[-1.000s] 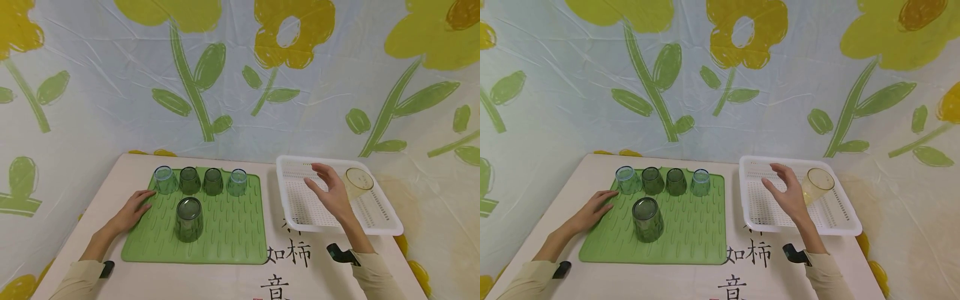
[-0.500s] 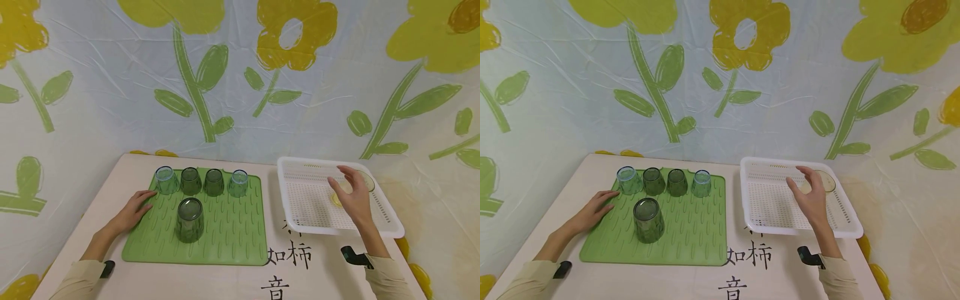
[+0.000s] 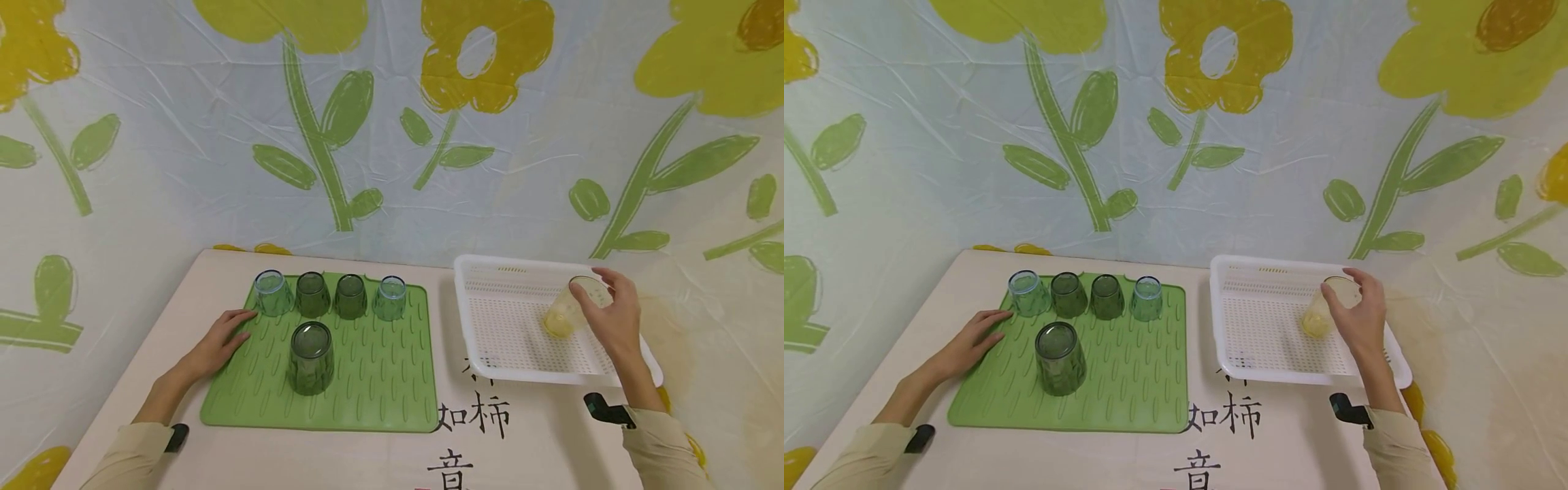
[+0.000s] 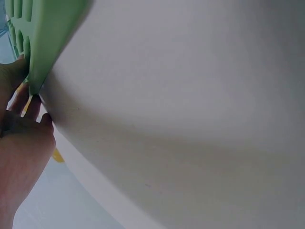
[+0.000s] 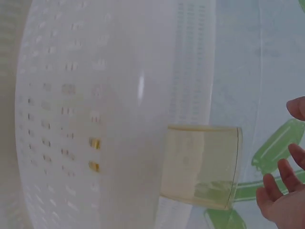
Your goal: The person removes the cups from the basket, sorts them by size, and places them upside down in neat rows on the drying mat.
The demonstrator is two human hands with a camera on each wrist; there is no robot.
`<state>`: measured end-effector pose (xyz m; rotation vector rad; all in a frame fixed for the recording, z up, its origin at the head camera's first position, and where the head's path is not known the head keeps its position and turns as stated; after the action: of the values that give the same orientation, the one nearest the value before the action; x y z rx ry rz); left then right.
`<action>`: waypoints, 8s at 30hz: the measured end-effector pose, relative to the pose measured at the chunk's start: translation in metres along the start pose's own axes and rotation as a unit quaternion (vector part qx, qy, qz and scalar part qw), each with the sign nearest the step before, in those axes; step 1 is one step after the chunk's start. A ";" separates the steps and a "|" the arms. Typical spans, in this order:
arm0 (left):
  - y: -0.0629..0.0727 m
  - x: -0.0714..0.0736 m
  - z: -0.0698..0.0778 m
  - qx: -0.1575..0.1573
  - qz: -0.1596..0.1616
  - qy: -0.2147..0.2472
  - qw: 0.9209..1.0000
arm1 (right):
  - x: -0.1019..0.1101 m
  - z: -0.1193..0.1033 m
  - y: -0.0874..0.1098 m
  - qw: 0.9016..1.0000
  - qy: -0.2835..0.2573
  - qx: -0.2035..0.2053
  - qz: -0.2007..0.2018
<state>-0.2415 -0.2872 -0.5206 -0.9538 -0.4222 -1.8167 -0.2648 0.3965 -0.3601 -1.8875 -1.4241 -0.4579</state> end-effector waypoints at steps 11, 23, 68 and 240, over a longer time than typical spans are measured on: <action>-0.002 0.000 0.002 -0.006 -0.001 0.004 1.000 | -0.004 0.030 -0.015 0.988 0.072 -0.060 -0.123; 0.000 -0.002 -0.001 -0.001 -0.005 0.008 1.000 | -0.015 0.051 -0.016 0.965 0.084 -0.105 -0.224; -0.001 0.005 0.019 0.016 0.010 0.001 1.000 | -0.028 0.064 0.018 0.937 -0.268 -0.136 -0.179; -0.073 -0.126 0.218 0.002 -0.063 0.206 0.977 | -0.193 -0.149 0.098 0.827 -0.400 0.113 -0.379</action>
<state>-0.1918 -0.0345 -0.4711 -0.5333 -0.2304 -2.0665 -0.2164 0.1451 -0.4175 -1.2660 -2.6674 0.2149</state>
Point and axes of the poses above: each hand's wrist, its own y-axis away from the middle knuckle, its own x-axis out of the back of the hand, z = x × y, the point moved 8 cm from there along -y, towards the middle knuckle, and after that the axes turned 11 degrees about -z, right-handed, at the moved point
